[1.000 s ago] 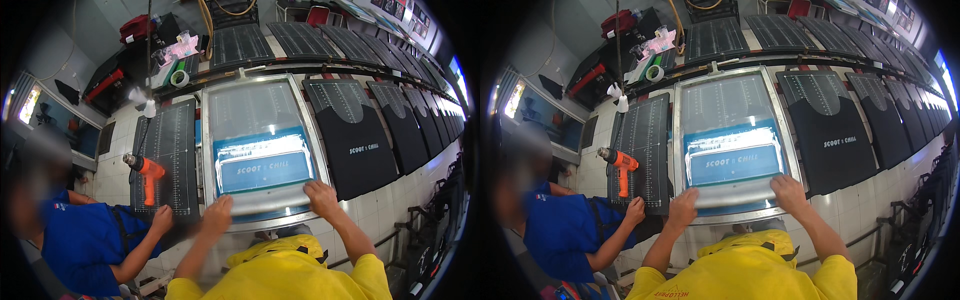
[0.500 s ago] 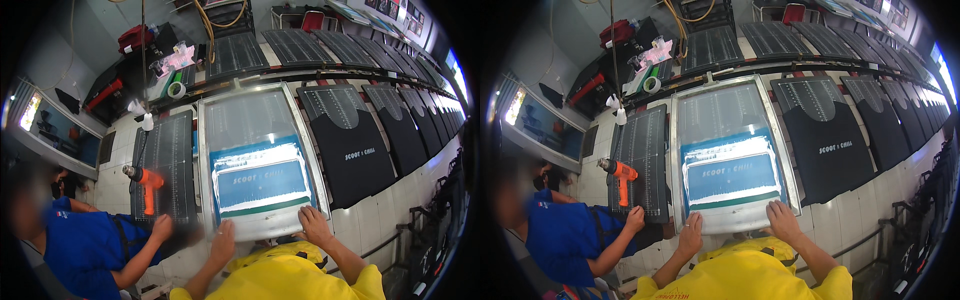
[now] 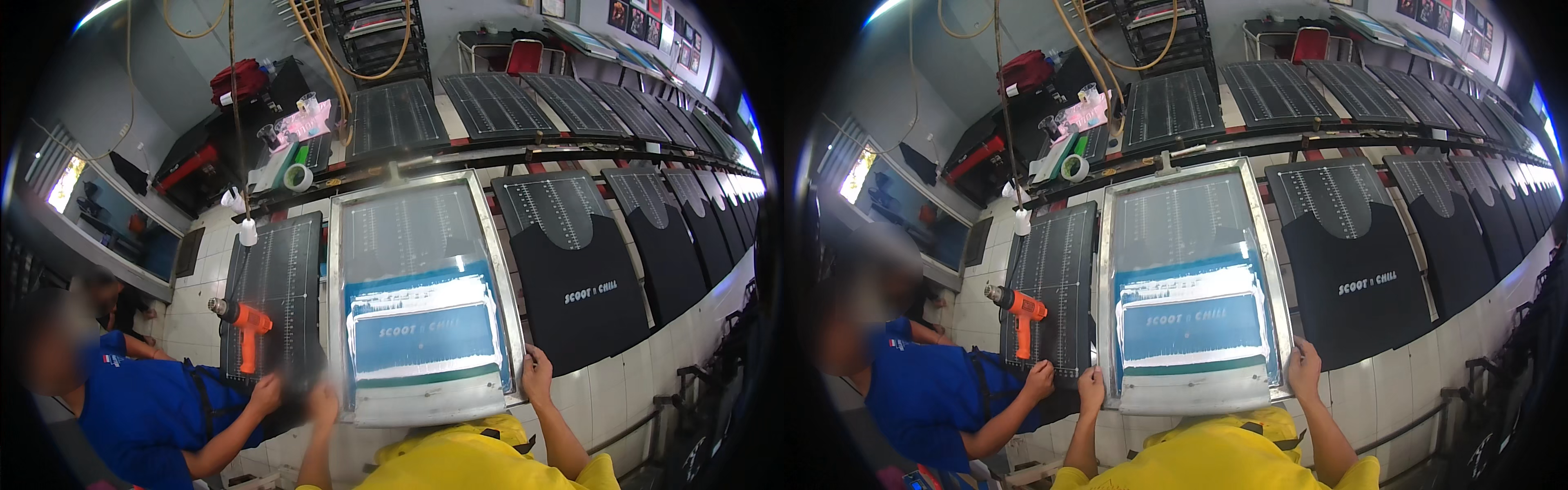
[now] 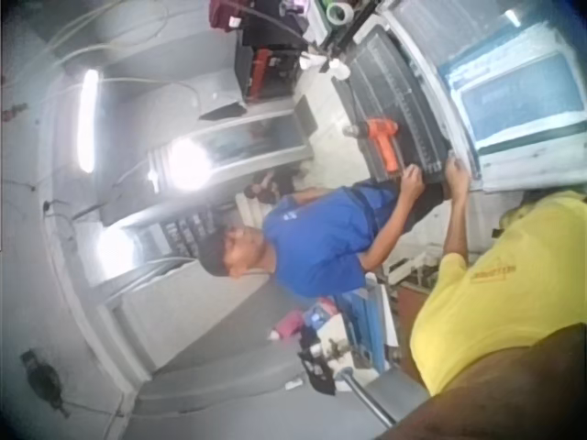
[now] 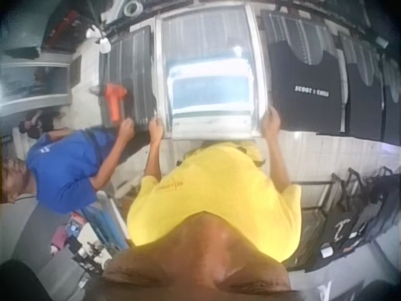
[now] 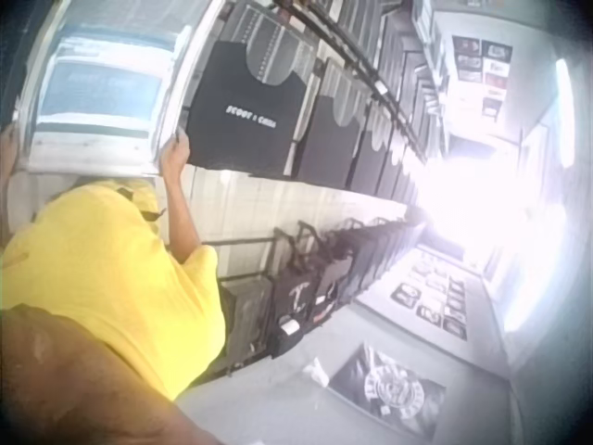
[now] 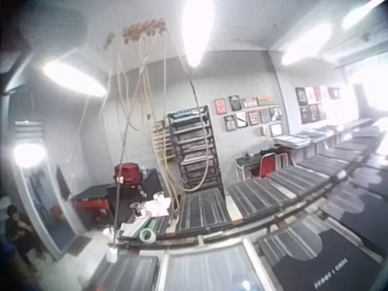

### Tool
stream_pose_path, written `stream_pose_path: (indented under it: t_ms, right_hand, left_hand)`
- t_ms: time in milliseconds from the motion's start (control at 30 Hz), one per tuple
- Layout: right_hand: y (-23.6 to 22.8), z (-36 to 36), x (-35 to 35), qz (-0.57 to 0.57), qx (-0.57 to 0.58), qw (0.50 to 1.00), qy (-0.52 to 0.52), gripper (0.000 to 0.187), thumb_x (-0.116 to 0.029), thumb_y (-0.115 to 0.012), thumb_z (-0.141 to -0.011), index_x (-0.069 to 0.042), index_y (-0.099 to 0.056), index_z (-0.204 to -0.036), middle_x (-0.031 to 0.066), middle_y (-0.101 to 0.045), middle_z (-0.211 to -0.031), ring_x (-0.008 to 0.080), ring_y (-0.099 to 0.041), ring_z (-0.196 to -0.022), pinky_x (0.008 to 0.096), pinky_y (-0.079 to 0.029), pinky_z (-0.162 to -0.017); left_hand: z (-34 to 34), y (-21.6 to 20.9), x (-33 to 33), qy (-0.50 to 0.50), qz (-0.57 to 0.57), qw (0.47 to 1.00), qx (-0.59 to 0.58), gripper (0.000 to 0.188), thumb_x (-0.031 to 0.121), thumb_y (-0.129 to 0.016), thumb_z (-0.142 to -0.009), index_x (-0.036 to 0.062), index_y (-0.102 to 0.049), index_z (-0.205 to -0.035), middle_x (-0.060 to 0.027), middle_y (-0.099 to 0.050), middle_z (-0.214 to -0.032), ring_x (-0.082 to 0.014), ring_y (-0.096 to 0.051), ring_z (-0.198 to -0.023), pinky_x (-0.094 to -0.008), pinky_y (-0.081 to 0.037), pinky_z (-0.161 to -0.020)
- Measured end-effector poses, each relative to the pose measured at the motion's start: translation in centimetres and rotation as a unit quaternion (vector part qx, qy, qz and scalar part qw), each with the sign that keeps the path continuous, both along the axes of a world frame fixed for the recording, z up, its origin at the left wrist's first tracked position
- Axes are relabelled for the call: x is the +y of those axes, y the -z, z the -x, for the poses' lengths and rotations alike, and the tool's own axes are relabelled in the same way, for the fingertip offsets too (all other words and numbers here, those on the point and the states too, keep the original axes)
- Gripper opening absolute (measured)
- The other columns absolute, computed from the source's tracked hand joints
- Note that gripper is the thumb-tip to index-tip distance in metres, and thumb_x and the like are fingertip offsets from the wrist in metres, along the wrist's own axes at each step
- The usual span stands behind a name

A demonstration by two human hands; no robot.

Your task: The person performs screen printing by using a squeegee to pull ink across a stencil onto a black shirt and uses a heat gun to dry the ink between layers.

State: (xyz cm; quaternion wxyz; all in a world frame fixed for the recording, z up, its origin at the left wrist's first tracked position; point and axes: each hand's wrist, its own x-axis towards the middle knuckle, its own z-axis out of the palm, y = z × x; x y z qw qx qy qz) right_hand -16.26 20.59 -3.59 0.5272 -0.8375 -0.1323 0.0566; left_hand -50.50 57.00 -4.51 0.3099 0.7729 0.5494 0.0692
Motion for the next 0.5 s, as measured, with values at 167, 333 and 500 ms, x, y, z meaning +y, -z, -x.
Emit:
stream_pose_path:
  t_ms: [167,333,500]
  right_hand:
    - [0.7,-0.6,1.1,-0.012,0.042,0.999,0.029,0.024,0.003,-0.057,-0.091,0.006,-0.069,-0.111,0.0113,-0.072,-0.097,0.0164,-0.065,-0.088,0.029,-0.051,-0.085]
    - [1.7,-0.3,1.5,-0.044,0.05,0.995,0.076,0.02,0.001,-0.057,-0.093,0.006,-0.069,-0.108,0.0089,-0.071,-0.094,0.0138,-0.064,-0.086,0.0281,-0.05,-0.082]
    - [1.0,-0.3,2.4,-0.071,0.075,0.993,0.058,0.017,0.0,-0.055,-0.095,0.005,-0.066,-0.106,0.0079,-0.069,-0.091,0.0122,-0.063,-0.083,0.0267,-0.049,-0.077]
  left_hand:
    - [-0.4,0.0,0.5,-0.06,-0.003,0.997,-0.039,0.019,0.015,-0.058,-0.095,0.001,-0.071,-0.097,-0.0148,-0.07,-0.088,-0.0283,-0.067,-0.083,-0.0412,-0.051,-0.077]
    - [-1.3,-1.8,0.7,-0.077,0.075,0.99,-0.091,0.021,0.014,-0.058,-0.094,0.002,-0.063,-0.077,-0.0009,-0.054,-0.067,-0.0133,-0.05,-0.064,-0.0341,-0.041,-0.059]
    - [0.8,-0.5,2.9,-0.113,0.185,0.967,-0.136,0.015,0.013,-0.064,-0.092,0.0041,-0.068,-0.081,0.0042,-0.054,-0.072,-0.0094,-0.048,-0.065,-0.0304,-0.038,-0.056]
